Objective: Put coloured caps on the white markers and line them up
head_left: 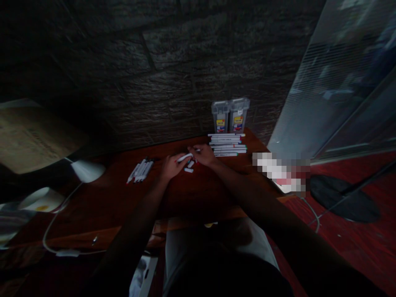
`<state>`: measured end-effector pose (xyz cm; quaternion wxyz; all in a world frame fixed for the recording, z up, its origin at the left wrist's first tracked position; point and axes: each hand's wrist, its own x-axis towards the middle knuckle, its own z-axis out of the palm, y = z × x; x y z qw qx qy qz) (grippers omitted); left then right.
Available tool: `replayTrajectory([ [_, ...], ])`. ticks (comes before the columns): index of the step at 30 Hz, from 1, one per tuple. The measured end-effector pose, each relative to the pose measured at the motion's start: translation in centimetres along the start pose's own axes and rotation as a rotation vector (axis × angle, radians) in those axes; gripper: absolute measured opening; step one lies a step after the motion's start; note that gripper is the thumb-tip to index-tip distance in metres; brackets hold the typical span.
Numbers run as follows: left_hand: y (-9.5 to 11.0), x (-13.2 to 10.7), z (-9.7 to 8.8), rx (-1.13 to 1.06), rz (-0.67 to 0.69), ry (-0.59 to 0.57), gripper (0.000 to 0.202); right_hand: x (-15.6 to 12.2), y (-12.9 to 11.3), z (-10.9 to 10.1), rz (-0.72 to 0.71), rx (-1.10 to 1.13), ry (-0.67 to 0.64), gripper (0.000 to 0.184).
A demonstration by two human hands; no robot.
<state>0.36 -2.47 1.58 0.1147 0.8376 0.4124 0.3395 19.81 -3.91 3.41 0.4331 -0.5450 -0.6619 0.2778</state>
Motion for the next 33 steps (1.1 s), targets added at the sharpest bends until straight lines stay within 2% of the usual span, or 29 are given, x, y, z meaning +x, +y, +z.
replayTrajectory([
  [9, 0.35, 0.1, -0.1, 0.006, 0.001, -0.056, 0.031, 0.08, 0.02, 0.14, -0.031, -0.041, 0.035, 0.033],
  [15, 0.37, 0.07, -0.09, 0.009, -0.014, -0.009, 0.031, -0.07, -0.15, 0.08, -0.049, -0.071, 0.025, 0.034],
  [21, 0.11, 0.02, -0.1, 0.011, -0.002, -0.028, 0.03, -0.2, -0.26, 0.11, -0.032, -0.071, 0.012, 0.033],
  [25, 0.15, 0.08, -0.07, 0.051, -0.001, -0.072, 0.031, -0.17, -0.18, 0.19, -0.029, -0.044, 0.014, 0.032],
  [33, 0.22, 0.07, -0.12, 0.14, 0.002, -0.088, 0.034, -0.19, -0.34, 0.17, -0.036, -0.067, 0.011, 0.032],
])
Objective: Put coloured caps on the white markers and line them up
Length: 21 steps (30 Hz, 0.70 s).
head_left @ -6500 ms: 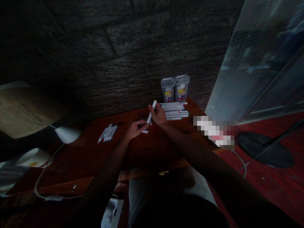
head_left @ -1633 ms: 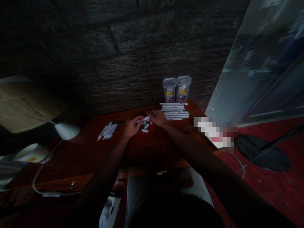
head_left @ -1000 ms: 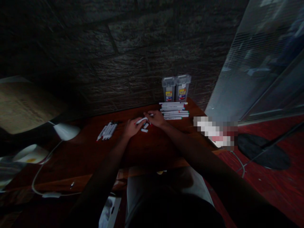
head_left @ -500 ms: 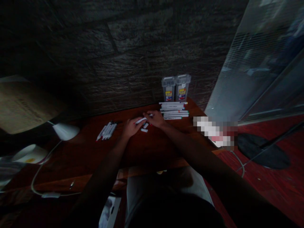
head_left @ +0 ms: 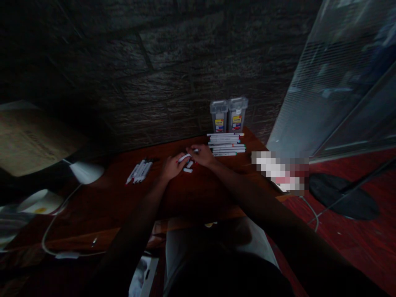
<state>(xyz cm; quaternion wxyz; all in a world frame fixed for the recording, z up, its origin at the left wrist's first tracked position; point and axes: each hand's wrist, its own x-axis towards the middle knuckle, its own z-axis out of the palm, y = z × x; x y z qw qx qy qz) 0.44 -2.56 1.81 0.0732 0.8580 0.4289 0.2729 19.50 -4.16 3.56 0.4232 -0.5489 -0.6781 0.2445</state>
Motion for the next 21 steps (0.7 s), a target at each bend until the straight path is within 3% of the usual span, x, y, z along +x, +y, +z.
replayTrajectory([
  [8, 0.33, 0.0, -0.22, -0.14, -0.013, -0.011, 0.04, -0.01, 0.04, 0.21, -0.014, -0.017, -0.025, 0.033],
  [21, 0.15, 0.12, -0.22, -0.142, -0.023, 0.017, 0.037, 0.12, 0.24, 0.58, -0.053, -0.013, 0.027, 0.021],
])
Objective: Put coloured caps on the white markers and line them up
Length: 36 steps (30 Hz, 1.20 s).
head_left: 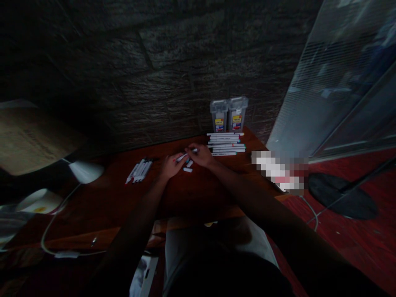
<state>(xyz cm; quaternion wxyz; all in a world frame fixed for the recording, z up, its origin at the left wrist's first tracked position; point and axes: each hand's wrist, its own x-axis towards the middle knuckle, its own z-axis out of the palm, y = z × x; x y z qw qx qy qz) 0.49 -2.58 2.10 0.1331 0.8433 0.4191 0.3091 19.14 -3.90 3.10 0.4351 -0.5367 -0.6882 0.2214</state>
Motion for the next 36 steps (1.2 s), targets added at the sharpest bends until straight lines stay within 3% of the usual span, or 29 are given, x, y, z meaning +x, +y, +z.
replayTrajectory([
  [36, 0.13, -0.01, -0.06, -0.028, 0.003, 0.02, 0.038, 0.12, 0.73, 0.11, -0.021, -0.015, -0.05, 0.03],
])
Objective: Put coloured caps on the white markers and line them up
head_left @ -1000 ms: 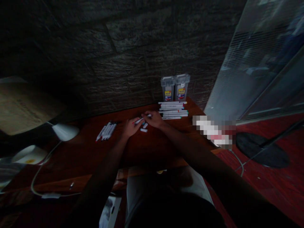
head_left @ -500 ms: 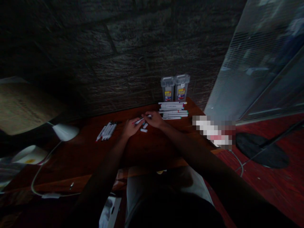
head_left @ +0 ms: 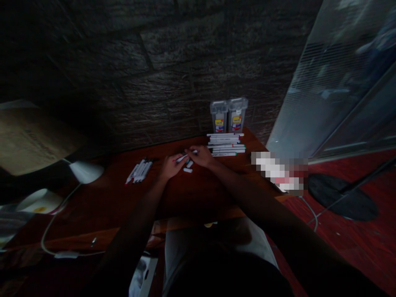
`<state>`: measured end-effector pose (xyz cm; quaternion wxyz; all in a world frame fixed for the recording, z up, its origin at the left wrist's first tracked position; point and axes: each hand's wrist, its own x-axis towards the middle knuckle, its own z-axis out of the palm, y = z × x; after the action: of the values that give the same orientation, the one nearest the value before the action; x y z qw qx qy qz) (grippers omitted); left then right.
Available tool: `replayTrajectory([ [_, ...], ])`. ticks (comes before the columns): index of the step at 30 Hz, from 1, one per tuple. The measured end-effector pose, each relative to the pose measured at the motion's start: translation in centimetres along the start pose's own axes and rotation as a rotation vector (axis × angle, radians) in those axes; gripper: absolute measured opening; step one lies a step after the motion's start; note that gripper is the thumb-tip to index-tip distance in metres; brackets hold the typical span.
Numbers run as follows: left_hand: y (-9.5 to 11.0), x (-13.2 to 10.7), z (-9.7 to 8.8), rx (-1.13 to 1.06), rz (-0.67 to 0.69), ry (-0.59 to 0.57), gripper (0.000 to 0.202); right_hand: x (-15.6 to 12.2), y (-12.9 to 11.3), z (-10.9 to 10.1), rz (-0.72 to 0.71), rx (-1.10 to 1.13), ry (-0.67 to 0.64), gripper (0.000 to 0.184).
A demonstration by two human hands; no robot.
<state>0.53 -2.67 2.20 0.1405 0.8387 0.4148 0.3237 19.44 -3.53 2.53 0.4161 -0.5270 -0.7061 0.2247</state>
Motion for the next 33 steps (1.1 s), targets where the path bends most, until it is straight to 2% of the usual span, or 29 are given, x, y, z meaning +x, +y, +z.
replayTrajectory([
  [15, 0.05, 0.0, 0.02, -0.018, -0.006, -0.001, 0.036, -0.02, -0.06, -0.04, -0.014, 0.017, 0.004, 0.031],
  [22, -0.44, 0.06, -0.17, -0.009, 0.0, 0.045, 0.041, 0.21, -0.16, -0.19, -0.07, 0.237, -0.002, 0.015],
  [27, -0.47, 0.03, -0.2, 0.033, -0.018, 0.122, 0.04, 0.27, -0.12, -0.06, 0.027, 0.36, -0.035, 0.017],
  [33, -0.22, 0.02, -0.19, 0.06, -0.045, 0.126, 0.043, 0.39, -0.03, -0.32, 0.101, 0.464, -0.095, 0.023],
])
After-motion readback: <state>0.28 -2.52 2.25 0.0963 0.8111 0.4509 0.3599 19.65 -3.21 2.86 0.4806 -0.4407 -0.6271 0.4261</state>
